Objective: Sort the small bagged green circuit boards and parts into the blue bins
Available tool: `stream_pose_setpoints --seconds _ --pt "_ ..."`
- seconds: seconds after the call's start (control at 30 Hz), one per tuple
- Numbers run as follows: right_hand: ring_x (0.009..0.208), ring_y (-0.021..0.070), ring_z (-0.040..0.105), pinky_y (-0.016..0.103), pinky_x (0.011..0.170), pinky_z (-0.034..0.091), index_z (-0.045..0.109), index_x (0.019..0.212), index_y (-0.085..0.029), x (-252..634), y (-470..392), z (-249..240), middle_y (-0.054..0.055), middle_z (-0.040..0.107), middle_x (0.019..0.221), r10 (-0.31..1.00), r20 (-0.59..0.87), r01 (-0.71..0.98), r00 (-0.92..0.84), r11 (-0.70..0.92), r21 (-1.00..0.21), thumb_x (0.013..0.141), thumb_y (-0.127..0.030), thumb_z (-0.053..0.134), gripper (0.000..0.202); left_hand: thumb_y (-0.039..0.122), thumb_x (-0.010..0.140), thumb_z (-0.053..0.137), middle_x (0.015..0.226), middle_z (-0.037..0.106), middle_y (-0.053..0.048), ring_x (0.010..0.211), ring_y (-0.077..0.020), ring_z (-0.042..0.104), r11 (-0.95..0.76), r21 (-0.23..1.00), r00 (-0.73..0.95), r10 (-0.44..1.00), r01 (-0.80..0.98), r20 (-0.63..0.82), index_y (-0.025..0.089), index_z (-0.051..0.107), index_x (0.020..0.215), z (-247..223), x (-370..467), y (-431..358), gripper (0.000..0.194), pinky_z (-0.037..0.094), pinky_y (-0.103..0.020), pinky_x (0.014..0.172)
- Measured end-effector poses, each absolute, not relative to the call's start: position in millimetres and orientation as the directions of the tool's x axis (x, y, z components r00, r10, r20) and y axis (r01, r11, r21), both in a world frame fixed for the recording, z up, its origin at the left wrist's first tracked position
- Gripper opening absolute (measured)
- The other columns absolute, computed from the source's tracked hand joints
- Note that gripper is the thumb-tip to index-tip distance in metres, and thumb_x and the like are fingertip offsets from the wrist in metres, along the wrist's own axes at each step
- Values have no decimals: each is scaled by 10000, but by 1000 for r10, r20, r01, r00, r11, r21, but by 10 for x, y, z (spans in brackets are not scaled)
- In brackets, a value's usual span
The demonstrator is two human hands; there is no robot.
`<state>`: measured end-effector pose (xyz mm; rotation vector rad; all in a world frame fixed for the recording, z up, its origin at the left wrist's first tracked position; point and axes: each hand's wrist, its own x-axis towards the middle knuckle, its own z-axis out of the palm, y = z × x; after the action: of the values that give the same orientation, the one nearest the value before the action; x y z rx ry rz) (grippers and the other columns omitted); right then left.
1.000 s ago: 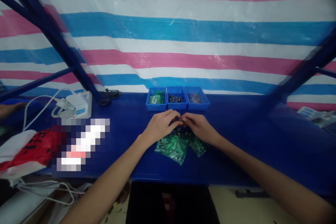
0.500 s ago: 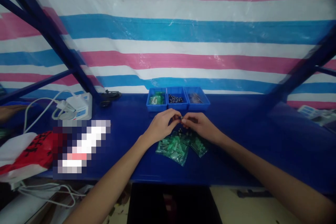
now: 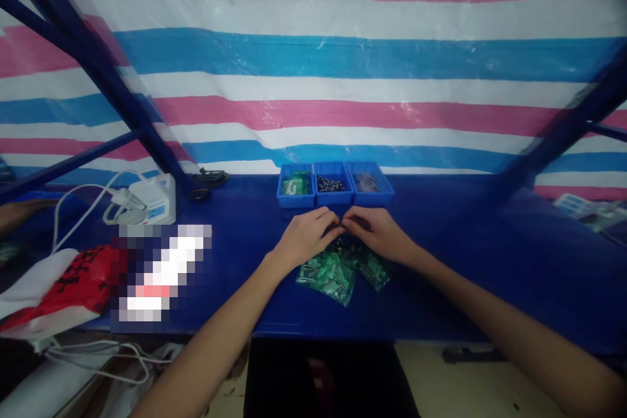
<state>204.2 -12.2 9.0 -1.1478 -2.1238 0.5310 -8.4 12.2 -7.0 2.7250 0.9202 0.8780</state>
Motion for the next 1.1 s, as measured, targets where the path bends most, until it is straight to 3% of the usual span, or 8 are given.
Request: stream_pose_setpoints --seconds 0.17,0.33,0.4,0.5,0.63,0.77,1.1 --pt "602 136 534 265 596 389 660 853 -187 2066 197 241 2 638 693 796 444 660 -411 596 -457 953 -269 543 175 399 1022 516 1006 660 -35 829 -164 650 -754 310 558 644 579 523 189 566 1153 -39 -104 145 252 482 -277 679" --pt "906 250 624 375 827 472 666 959 -170 2041 637 310 120 704 950 724 552 770 -413 601 -213 960 -227 490 186 282 1029 456 1041 644 -45 834 -160 640 -713 238 524 664 660 534 191 567 1142 -31 -179 200 183 495 -280 684" --pt "1023 290 606 428 908 465 660 1043 -159 2048 634 272 152 695 1053 705 583 787 -403 592 -172 971 -238 484 207 263 1021 451 1035 637 -47 829 -161 635 -707 219 537 669 672 513 190 578 1121 -28 -202 207 177 499 -283 683" --pt "992 274 614 418 897 472 652 1069 -164 2085 416 194 135 691 1035 702 563 748 -436 630 -206 987 -237 475 209 263 1002 472 1015 637 -43 815 -163 635 -734 216 596 658 644 459 192 595 1102 -18 -210 192 173 505 -291 691" --pt "804 200 637 324 749 480 671 975 -183 2114 91 109 61 683 865 767 357 666 -533 641 -382 945 -200 565 112 263 980 492 951 645 -30 794 -170 643 -768 221 677 637 601 370 202 622 1048 -8 -189 170 158 501 -295 686" --pt "774 170 622 297 720 470 693 987 -203 2078 1 45 44 668 907 760 192 606 -621 621 -497 910 -191 630 101 233 967 483 978 658 -47 817 -185 649 -750 197 666 655 631 357 197 622 1039 -10 -192 192 161 494 -297 670" --pt "738 155 578 273 661 419 668 912 -187 1986 -65 42 48 620 893 760 162 627 -629 620 -473 918 -145 577 100 246 986 460 993 651 -43 788 -176 631 -731 170 653 672 661 350 201 612 1053 -19 -197 198 172 453 -279 620"
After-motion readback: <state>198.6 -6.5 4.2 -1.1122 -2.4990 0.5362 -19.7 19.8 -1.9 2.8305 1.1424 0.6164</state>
